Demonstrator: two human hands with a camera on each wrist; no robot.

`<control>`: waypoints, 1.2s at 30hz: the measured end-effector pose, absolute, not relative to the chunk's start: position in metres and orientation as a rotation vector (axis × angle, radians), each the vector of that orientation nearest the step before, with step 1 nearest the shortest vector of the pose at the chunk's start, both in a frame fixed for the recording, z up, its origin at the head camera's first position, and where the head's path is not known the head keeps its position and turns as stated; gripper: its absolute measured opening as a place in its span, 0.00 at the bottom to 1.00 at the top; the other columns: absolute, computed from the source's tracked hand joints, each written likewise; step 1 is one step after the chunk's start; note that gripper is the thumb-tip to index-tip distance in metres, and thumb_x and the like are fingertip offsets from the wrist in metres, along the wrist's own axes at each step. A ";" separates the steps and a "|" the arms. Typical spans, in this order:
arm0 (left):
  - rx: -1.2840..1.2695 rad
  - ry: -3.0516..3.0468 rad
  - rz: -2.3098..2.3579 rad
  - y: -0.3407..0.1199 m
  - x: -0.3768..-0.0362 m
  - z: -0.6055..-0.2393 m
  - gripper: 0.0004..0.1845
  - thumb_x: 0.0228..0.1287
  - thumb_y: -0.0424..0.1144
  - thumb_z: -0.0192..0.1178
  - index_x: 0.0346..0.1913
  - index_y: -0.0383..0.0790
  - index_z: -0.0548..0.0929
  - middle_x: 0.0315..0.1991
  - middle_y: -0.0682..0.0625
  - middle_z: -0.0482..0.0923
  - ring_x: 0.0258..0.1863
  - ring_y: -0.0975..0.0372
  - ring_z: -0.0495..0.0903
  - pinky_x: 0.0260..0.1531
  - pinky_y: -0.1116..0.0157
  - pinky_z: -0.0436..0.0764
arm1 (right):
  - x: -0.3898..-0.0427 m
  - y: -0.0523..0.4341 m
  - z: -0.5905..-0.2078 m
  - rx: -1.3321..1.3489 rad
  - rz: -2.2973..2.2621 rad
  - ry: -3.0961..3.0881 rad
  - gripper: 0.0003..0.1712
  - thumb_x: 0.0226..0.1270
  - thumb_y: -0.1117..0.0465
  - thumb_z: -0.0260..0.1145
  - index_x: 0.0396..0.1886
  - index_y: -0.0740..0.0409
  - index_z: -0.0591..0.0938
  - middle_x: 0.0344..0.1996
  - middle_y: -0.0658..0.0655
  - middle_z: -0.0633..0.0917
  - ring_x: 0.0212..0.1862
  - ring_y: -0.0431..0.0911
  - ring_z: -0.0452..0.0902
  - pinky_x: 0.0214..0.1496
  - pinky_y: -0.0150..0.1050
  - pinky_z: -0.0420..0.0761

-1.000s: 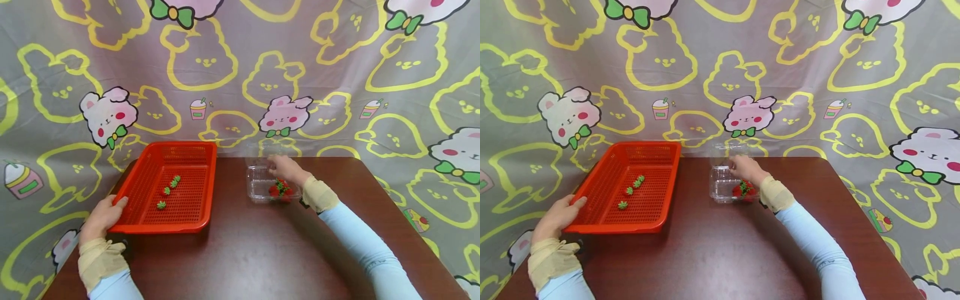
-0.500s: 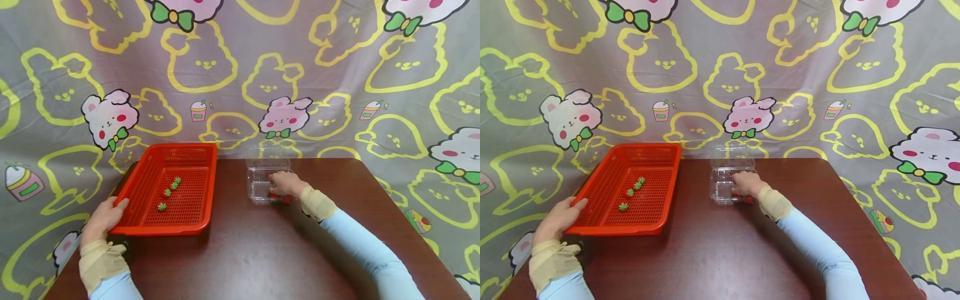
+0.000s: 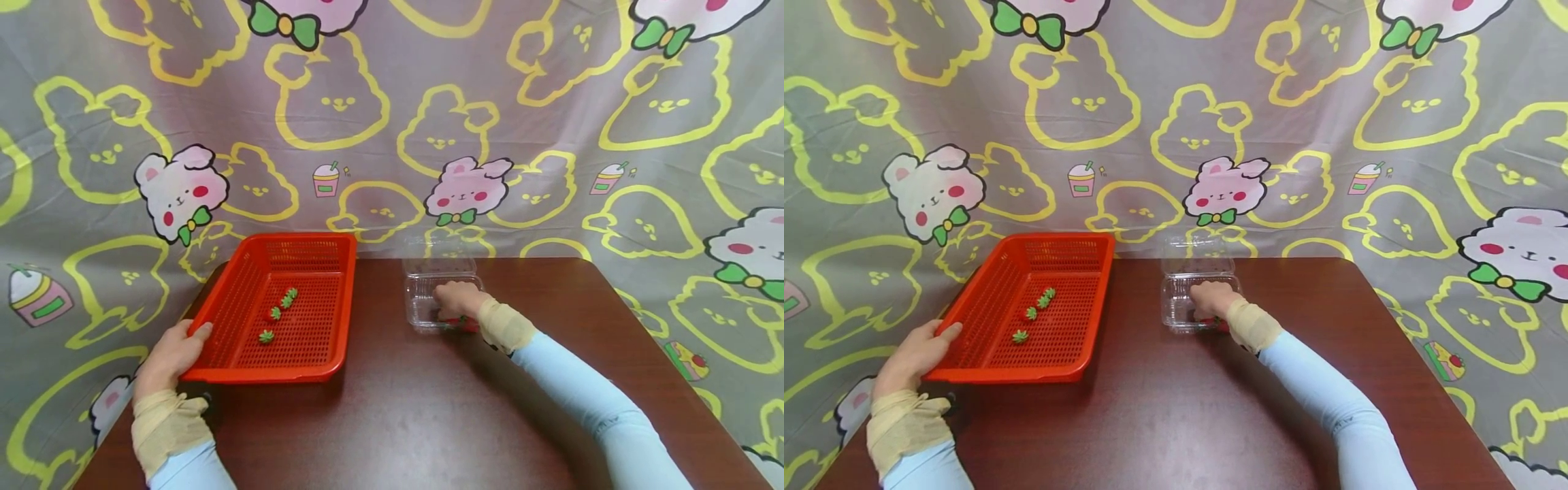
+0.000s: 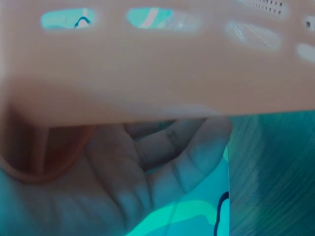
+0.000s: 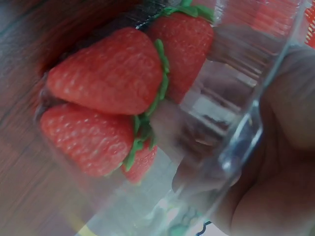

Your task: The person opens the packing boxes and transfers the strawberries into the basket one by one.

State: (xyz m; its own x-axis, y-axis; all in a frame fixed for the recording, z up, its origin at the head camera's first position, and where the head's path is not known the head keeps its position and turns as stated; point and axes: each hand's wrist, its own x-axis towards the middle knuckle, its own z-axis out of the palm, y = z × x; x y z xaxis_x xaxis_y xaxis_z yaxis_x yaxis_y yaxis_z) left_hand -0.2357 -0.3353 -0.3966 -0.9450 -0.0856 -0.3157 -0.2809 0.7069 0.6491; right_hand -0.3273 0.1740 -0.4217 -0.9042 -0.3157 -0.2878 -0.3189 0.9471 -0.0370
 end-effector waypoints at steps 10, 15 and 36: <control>-0.280 2.651 1.076 -0.335 -0.234 -0.393 0.35 0.77 0.55 0.37 0.66 0.22 0.57 0.55 0.27 0.69 0.49 0.43 0.73 0.46 0.50 0.73 | -0.328 0.168 -0.419 -0.510 0.065 2.825 0.10 0.56 0.63 0.71 0.23 0.53 0.76 0.28 0.55 0.83 0.35 0.54 0.81 0.34 0.52 0.78; -0.280 2.655 1.072 -0.335 -0.234 -0.393 0.36 0.77 0.55 0.37 0.66 0.22 0.57 0.54 0.28 0.69 0.48 0.44 0.73 0.46 0.51 0.73 | -0.329 0.167 -0.419 -0.469 0.046 2.834 0.10 0.56 0.65 0.70 0.23 0.53 0.76 0.27 0.54 0.82 0.31 0.50 0.78 0.33 0.48 0.76; -0.270 2.682 1.047 -0.336 -0.235 -0.396 0.36 0.77 0.55 0.37 0.66 0.21 0.58 0.53 0.27 0.70 0.48 0.44 0.74 0.45 0.51 0.73 | -0.329 0.168 -0.405 -0.515 -0.128 3.008 0.02 0.63 0.67 0.65 0.34 0.56 0.81 0.33 0.57 0.81 0.35 0.52 0.78 0.38 0.50 0.80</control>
